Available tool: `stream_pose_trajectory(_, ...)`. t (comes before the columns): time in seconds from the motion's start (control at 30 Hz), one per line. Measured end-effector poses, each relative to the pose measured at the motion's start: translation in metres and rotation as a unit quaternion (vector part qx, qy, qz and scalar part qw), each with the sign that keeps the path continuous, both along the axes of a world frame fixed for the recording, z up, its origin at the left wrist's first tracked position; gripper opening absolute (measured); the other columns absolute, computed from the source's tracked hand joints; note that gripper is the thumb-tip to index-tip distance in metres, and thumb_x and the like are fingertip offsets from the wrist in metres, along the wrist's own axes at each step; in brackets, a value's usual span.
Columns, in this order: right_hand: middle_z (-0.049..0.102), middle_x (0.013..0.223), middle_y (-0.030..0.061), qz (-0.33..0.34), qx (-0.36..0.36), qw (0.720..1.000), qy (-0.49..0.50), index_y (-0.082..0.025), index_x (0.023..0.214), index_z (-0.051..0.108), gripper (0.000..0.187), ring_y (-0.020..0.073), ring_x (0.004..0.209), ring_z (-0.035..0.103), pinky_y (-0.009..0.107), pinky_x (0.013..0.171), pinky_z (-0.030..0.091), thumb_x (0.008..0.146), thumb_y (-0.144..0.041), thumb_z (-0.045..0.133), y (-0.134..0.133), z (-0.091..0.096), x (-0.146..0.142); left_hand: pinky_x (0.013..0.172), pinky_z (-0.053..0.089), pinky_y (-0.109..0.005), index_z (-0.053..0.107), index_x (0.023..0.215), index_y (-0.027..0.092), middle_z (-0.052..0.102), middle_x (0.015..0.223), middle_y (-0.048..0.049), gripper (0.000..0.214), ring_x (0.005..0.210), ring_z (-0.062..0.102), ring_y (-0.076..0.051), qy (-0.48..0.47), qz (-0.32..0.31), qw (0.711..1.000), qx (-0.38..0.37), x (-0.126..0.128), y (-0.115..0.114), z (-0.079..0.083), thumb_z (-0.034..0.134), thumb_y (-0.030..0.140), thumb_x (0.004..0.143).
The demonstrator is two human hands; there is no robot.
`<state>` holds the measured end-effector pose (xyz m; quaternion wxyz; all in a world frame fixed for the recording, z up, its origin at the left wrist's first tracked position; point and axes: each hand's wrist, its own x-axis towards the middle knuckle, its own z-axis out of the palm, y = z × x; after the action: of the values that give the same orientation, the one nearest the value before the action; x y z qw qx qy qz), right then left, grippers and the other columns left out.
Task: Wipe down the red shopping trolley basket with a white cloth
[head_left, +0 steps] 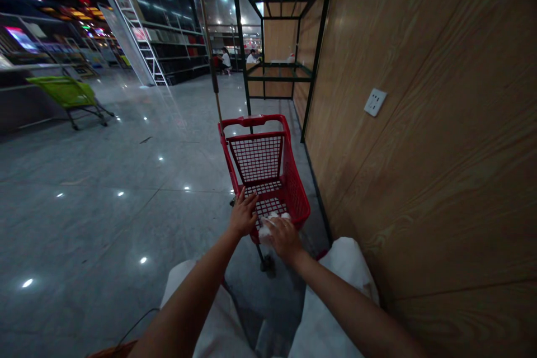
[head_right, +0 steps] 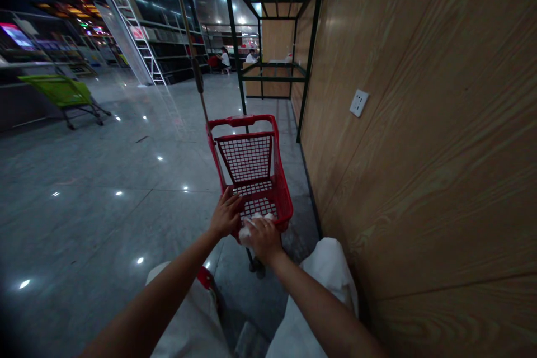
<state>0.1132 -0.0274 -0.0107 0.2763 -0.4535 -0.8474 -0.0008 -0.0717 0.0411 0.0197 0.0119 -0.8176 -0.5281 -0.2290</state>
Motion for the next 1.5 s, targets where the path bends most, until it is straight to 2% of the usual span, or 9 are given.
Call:
stream_pose_trajectory(0.13,0.058,0.123,0.0112,0.001,0.013,1.000,0.001,-0.021,0.124,0.055,0.034,0.0252,0.119,0.049,0.045,0.103,0.037,0.091,-0.029,0.052,-0.007,-0.006,-0.034,0.114,0.024,-0.056,0.051,0.133,0.019,0.049,0.141,-0.0065,0.061,0.144,0.012,-0.033,0.019,-0.012,1.000,-0.019,-0.001,0.000,0.001,0.054,0.021,0.072)
stream_pose_trajectory(0.43,0.058,0.121,0.0086,-0.020,0.042,0.999,-0.016,-0.023,0.118,0.060,0.029,0.0241,0.120,0.048,0.043,0.106,0.033,0.091,-0.019,0.050,0.007,-0.002,0.076,0.117,0.019,-0.053,0.043,0.138,0.019,0.036,0.150,-0.0059,0.055,0.145,0.002,-0.029,0.045,-0.036,0.998,0.006,-0.004,-0.001,-0.002,0.049,0.030,0.084)
stream_pose_trajectory(0.67,0.060,0.119,0.0096,-0.038,0.040,0.996,0.074,-0.019,0.114,0.061,0.025,0.0233,0.118,0.049,0.043,0.102,0.036,0.090,-0.024,0.052,-0.008,-0.002,-0.029,0.117,0.023,-0.053,0.049,0.134,0.012,0.044,0.145,-0.0096,0.050,0.145,0.005,-0.029,0.047,-0.028,0.998,0.008,0.012,0.007,-0.005,0.043,0.032,0.088)
stream_pose_trajectory(0.73,0.060,0.118,0.0094,-0.037,0.055,0.995,0.068,-0.020,0.114,0.061,0.025,0.0229,0.115,0.050,0.042,0.101,0.037,0.091,-0.024,0.052,-0.008,-0.005,-0.035,0.116,0.023,-0.054,0.048,0.134,0.013,0.044,0.145,-0.0097,0.051,0.145,0.006,-0.030,0.050,-0.031,0.998,0.004,0.008,0.007,-0.003,0.042,0.032,0.088)
stream_pose_trajectory(0.87,0.060,0.119,0.0071,0.029,0.080,0.996,0.007,-0.027,0.122,0.058,0.032,0.0217,0.116,0.049,0.039,0.099,0.038,0.091,-0.023,0.053,0.000,-0.004,0.020,0.117,0.021,-0.054,0.051,0.132,0.015,0.042,0.146,-0.0084,0.049,0.145,0.004,-0.031,0.047,-0.030,0.998,-0.015,0.001,0.004,0.002,0.044,0.030,0.086)
stream_pose_trajectory(1.0,0.060,0.116,0.0080,-0.014,0.084,0.996,0.026,-0.025,0.116,0.062,0.027,0.0225,0.114,0.050,0.041,0.100,0.036,0.092,-0.022,0.050,0.006,0.000,0.067,0.116,0.019,-0.057,0.055,0.129,0.022,0.040,0.148,-0.0044,0.048,0.145,0.005,-0.031,0.028,0.007,0.999,-0.028,0.012,0.000,0.006,0.046,0.025,0.082)
stream_pose_trajectory(1.3,0.061,0.117,0.0120,-0.083,0.083,0.990,0.083,-0.019,0.125,0.056,0.033,0.0243,0.118,0.048,0.045,0.101,0.034,0.094,-0.023,0.047,-0.003,-0.019,-0.045,0.115,0.014,-0.058,0.056,0.129,0.024,0.041,0.147,-0.0052,0.052,0.145,0.010,-0.030,0.043,0.056,0.995,-0.070,0.020,0.005,0.014,0.047,0.017,0.077)
stream_pose_trajectory(1.37,0.062,0.116,0.0088,-0.024,0.084,0.995,0.057,-0.025,0.126,0.056,0.033,0.0225,0.116,0.050,0.042,0.099,0.036,0.093,-0.023,0.051,0.001,-0.015,-0.032,0.115,0.014,-0.059,0.054,0.130,0.025,0.041,0.147,-0.0050,0.054,0.145,0.011,-0.029,0.044,0.059,0.994,-0.082,0.014,0.005,0.015,0.045,0.015,0.078)
stream_pose_trajectory(1.5,0.062,0.117,0.0054,0.061,0.097,0.993,0.003,-0.031,0.123,0.058,0.034,0.0205,0.119,0.050,0.040,0.100,0.037,0.091,-0.018,0.054,0.016,-0.004,0.046,0.114,0.015,-0.061,0.054,0.130,0.027,0.043,0.145,-0.0054,0.054,0.144,0.013,-0.029,0.028,0.069,0.993,-0.089,0.011,0.004,0.013,0.041,0.013,0.079)
